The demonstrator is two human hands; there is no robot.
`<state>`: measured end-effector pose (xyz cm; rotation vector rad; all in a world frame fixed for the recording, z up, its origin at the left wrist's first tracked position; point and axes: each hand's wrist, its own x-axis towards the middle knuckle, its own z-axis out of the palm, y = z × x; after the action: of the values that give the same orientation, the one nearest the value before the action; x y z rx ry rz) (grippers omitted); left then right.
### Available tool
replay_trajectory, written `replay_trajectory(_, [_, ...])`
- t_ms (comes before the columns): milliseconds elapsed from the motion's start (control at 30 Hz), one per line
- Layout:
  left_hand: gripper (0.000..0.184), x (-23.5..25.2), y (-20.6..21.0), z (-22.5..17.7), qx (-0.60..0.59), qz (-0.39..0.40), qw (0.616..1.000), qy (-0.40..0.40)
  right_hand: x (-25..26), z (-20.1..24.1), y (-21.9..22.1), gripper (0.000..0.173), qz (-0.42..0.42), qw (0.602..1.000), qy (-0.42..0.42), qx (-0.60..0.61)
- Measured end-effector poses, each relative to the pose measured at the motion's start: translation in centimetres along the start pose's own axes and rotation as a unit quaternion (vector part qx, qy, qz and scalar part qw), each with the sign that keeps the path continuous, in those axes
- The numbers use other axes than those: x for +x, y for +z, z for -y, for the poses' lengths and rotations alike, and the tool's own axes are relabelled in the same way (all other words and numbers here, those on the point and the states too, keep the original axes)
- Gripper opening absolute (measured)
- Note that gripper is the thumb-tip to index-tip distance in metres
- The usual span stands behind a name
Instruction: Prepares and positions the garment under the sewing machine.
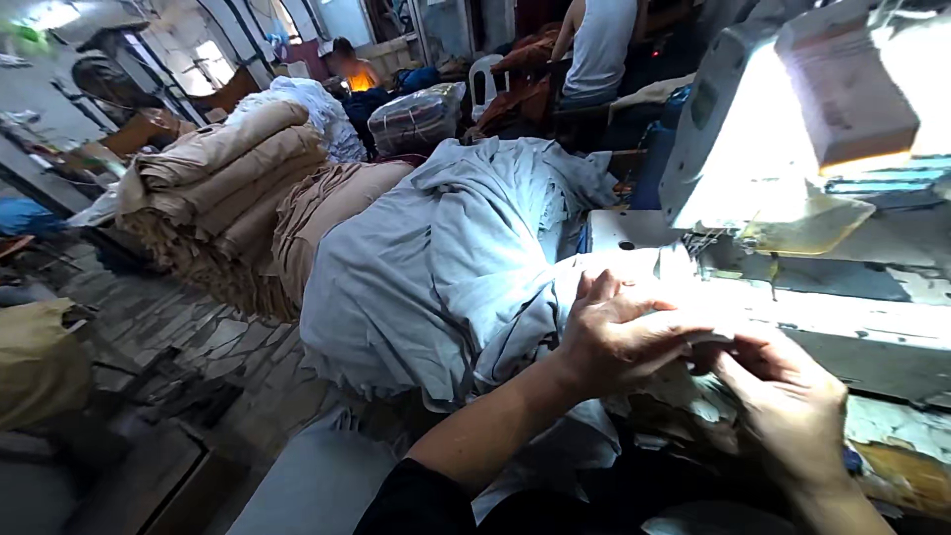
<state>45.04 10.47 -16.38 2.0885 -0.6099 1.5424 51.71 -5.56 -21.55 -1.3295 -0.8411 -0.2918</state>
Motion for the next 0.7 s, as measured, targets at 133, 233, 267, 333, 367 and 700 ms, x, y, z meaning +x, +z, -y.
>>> replay_trajectory(133, [0.01, 2.0, -1.8, 1.0, -0.03, -0.03, 0.996, -0.078, 2.0, -0.9, 0.2, 0.046, -0.112, 0.991, -0.067, 0.021])
replay_trajectory(233, [0.01, 2.5, -3.3, 2.1, -0.011, -0.034, 0.992, -0.123, 0.6, 0.0, 0.1, 0.013, -0.134, 0.985, -0.095, -0.052])
replay_trajectory(267, [0.009, 2.8, -3.6, 2.6, -0.003, -0.032, 0.992, -0.125, 0.2, 0.2, 0.9, 0.011, -0.115, 0.987, -0.1, -0.055])
replay_trajectory(333, [0.008, 3.3, -3.6, 3.1, 0.005, -0.028, 0.992, -0.123, -0.7, -0.1, 3.8, 0.018, -0.004, 0.993, -0.108, -0.041])
replay_trajectory(367, [0.008, 3.4, -3.4, 3.0, 0.006, -0.024, 0.992, -0.125, -1.2, -0.4, 5.6, 0.018, 0.081, 0.989, -0.109, -0.055])
replay_trajectory(700, [0.006, 4.9, -2.8, 2.1, -0.031, -0.001, 0.989, -0.146, 1.5, -1.1, 1.5, 0.01, -0.13, 0.944, -0.158, -0.26])
